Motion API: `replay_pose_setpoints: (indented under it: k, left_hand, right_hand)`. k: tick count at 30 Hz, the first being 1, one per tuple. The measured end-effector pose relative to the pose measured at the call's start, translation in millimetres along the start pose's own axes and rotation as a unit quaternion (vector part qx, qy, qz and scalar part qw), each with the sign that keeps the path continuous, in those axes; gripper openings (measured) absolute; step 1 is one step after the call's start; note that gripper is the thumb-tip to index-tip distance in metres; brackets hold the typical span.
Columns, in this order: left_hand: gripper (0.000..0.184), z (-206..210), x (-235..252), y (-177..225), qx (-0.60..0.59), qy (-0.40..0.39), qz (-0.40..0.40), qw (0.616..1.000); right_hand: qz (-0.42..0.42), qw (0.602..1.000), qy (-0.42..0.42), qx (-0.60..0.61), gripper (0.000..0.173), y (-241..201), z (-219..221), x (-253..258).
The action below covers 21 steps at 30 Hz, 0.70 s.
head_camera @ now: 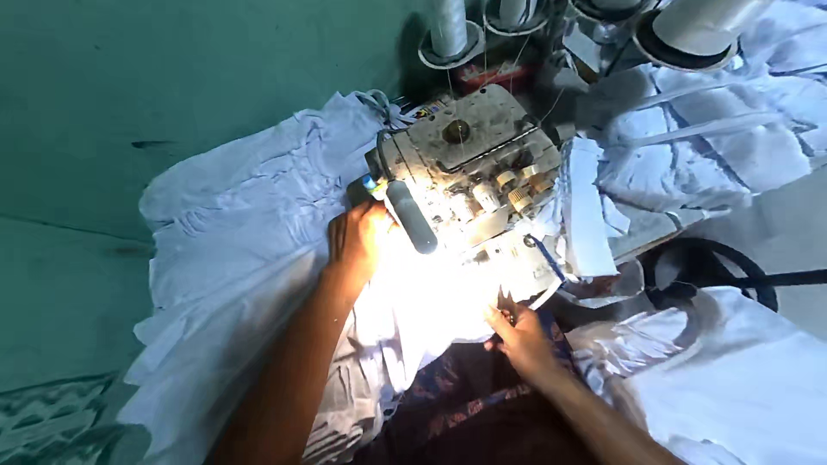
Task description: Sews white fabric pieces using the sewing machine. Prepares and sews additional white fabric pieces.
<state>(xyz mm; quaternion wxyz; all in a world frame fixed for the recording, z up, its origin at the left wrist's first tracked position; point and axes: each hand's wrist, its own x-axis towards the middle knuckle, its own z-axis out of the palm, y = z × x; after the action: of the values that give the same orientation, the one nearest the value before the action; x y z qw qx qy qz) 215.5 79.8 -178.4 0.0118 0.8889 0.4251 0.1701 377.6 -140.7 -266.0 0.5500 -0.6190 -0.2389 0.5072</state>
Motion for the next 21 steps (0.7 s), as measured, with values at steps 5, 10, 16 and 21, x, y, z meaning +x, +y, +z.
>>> replay_pose_setpoints:
  k: [5,10,16,21]
  left_hand:
    - [0.028,7,-5,-21,-0.019,0.048,0.079,0.996]
    - [0.066,-2,-45,-24,-0.037,0.087,0.048,0.994]
    - [0.056,-15,-116,4,-0.057,0.095,0.038,0.993]
    - [0.044,-17,-144,36,-0.101,0.105,0.032,0.989]
  right_hand:
    - [-0.099,0.975,-0.052,-0.19,0.025,2,-21,15]
    - [-0.315,0.859,0.105,-0.39,0.024,-17,-107,14]
    - [-0.306,0.755,0.065,-0.577,0.03,-36,-185,31]
    - [-0.298,0.815,0.004,-0.496,0.019,-41,-198,44]
